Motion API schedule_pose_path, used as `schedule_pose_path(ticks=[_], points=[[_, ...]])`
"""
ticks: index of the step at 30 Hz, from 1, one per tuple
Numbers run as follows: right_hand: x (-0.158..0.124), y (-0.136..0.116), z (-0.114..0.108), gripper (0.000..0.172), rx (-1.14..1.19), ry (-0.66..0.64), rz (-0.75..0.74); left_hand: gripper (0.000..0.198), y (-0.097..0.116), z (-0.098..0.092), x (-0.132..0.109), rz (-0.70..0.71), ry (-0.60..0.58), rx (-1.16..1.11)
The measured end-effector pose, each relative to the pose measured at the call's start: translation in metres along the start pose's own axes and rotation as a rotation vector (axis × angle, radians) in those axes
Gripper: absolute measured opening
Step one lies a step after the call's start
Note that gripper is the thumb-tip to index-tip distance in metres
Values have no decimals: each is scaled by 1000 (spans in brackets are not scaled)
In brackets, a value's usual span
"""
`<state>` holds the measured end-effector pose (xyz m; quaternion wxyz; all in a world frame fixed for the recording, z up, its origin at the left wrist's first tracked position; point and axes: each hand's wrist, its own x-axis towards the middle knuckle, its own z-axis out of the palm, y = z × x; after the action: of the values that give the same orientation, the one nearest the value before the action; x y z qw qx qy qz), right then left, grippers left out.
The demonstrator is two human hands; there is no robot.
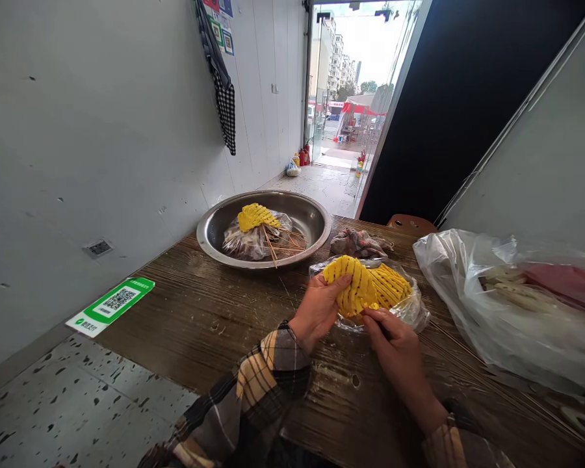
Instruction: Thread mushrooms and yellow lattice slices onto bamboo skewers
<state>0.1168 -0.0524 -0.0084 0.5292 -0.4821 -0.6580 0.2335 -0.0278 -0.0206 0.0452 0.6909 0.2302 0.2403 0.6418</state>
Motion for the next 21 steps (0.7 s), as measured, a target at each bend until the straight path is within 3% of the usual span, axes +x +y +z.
schedule_pose_path(ticks=[12,21], points=[[-1,-2,-3,22,13,-29,-29,37,4,-1,1,25,9,41],[0,-3,-5,21,33,-56,29,35,1,-3,1,12,-21,88]])
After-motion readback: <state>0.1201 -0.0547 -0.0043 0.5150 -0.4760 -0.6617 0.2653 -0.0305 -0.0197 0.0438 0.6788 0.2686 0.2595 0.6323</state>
